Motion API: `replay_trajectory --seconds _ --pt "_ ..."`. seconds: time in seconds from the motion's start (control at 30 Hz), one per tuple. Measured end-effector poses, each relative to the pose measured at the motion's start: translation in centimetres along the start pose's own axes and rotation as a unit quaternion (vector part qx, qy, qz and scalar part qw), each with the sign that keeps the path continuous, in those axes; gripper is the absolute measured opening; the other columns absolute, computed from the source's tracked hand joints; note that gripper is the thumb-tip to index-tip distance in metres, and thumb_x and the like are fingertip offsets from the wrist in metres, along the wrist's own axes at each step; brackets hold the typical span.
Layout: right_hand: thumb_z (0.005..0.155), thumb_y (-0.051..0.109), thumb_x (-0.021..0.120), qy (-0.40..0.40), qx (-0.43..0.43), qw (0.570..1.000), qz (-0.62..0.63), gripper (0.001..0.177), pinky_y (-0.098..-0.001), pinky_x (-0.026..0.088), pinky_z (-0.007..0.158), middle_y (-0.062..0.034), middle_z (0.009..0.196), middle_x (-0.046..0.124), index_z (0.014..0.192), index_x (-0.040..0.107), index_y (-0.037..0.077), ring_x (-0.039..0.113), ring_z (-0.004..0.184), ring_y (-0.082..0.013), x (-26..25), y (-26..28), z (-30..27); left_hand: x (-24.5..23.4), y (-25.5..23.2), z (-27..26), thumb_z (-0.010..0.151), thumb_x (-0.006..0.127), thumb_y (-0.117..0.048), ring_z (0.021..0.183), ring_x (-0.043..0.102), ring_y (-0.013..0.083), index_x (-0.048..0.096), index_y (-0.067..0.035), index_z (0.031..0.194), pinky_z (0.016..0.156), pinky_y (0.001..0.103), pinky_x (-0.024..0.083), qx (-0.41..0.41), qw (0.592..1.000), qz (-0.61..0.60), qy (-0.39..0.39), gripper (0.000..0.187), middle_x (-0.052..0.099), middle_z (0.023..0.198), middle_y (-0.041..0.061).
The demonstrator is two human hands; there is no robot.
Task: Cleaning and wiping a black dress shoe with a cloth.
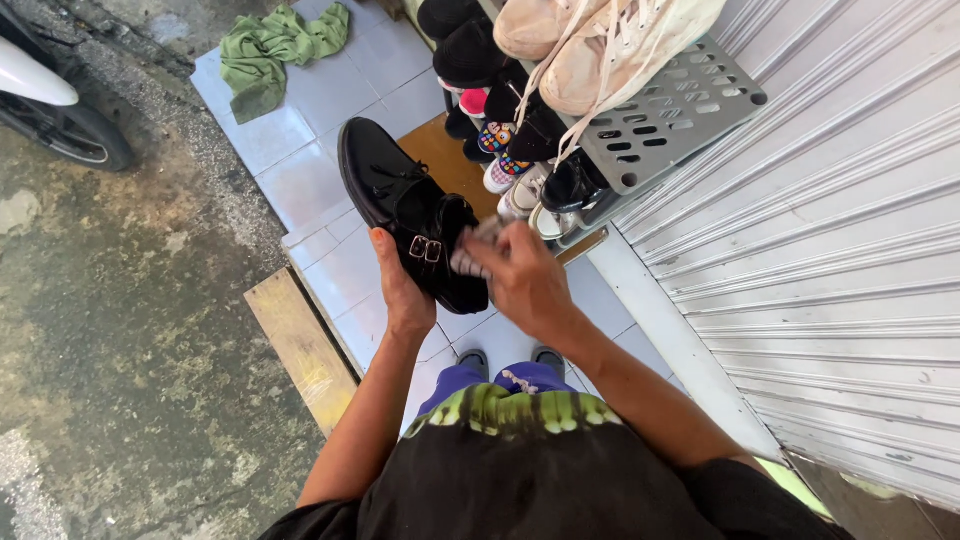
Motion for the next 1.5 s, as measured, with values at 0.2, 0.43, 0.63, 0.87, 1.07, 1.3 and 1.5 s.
replay_trajectory --seconds 0.2,0.43,0.63,0.87,1.07,1.3,1.5 --pt "0.099 0.023 0.051 -0.057 -0.033 0.993 -0.097 0.025 -0.0370 0.048 0.063 -0.0012 0.097 0.041 0.116 0.067 0.032 0.055 0.087 -0.0258 -0.1 -0.1 1.8 0.4 1.1 -0.4 0.105 0.044 -0.055 0.116 0.060 0.0150 0.036 -0.021 0.152 0.109 0.043 0.050 0.068 0.996 0.033 0.045 0.058 0.056 0.137 0.009" --pt "0.083 0.019 0.070 0.087 -0.049 0.994 0.045 0.026 -0.0422 0.053 0.061 -0.0003 0.097 0.043 0.106 0.070 0.031 0.060 0.088 -0.0332 0.7 0.0 -2.0 -0.8 -0.6 0.6 0.107 0.045 -0.052 0.120 0.055 0.0169 0.032 -0.020 0.154 0.114 0.044 0.044 0.110 0.992 0.040 0.034 0.058 0.050 0.145 0.012" --pt "0.089 0.022 0.067 0.017 0.036 0.996 0.077 0.037 -0.0366 0.055 0.078 0.0011 0.101 0.046 0.125 0.068 0.033 0.060 0.094 -0.0255 1.0 -3.2 0.7 0.5 0.2 0.6 0.105 0.044 -0.055 0.114 0.063 0.0173 0.033 -0.026 0.154 0.102 0.044 0.055 0.120 0.986 0.049 0.105 0.058 0.059 0.132 0.009" --pt "0.083 0.017 0.066 0.059 -0.071 0.994 0.061 0.024 -0.0387 0.053 0.073 -0.0001 0.096 0.049 0.101 0.070 0.032 0.060 0.088 -0.0272 1.6 -0.8 -1.9 -0.8 0.9 2.2 0.105 0.041 -0.055 0.109 0.063 0.0176 0.034 -0.029 0.153 0.102 0.046 0.056 0.114 0.988 0.007 0.104 0.055 0.060 0.129 0.007" --pt "0.080 0.014 0.069 0.091 0.057 0.985 0.137 0.045 -0.0395 0.056 0.087 0.0030 0.104 0.052 0.119 0.072 0.037 0.062 0.098 -0.0242 -1.8 -4.7 0.4 0.9 1.2 1.1 0.105 0.044 -0.052 0.115 0.062 0.0171 0.032 -0.031 0.155 0.106 0.047 0.052 0.087 0.991 -0.004 0.099 0.056 0.060 0.134 0.006" --pt "0.081 0.012 0.069 0.038 -0.042 0.993 0.101 0.043 -0.0420 0.053 0.082 0.0018 0.106 0.052 0.115 0.076 0.038 0.058 0.100 -0.0270 -2.1 -4.1 0.6 1.1 4.6 0.9 0.104 0.055 -0.040 0.110 0.063 0.0172 0.044 -0.025 0.147 0.098 0.042 0.056 0.050 0.992 0.020 0.117 0.047 0.063 0.128 0.006" --pt "0.090 0.008 0.063 0.019 0.005 0.990 0.143 0.044 -0.0416 0.052 0.086 0.0004 0.106 0.054 0.120 0.077 0.036 0.059 0.099 -0.0304 -7.8 -6.7 3.8 1.0 4.3 1.6 0.101 0.062 -0.034 0.107 0.063 0.0150 0.045 -0.022 0.146 0.092 0.040 0.058 0.052 0.986 0.052 0.147 0.049 0.064 0.121 0.006"
Point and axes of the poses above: each hand's wrist, its own z-axis towards the middle knuckle, its own x-axis out of the palm, y = z × x, the point moved 8 cm from there along z, towards the middle knuckle
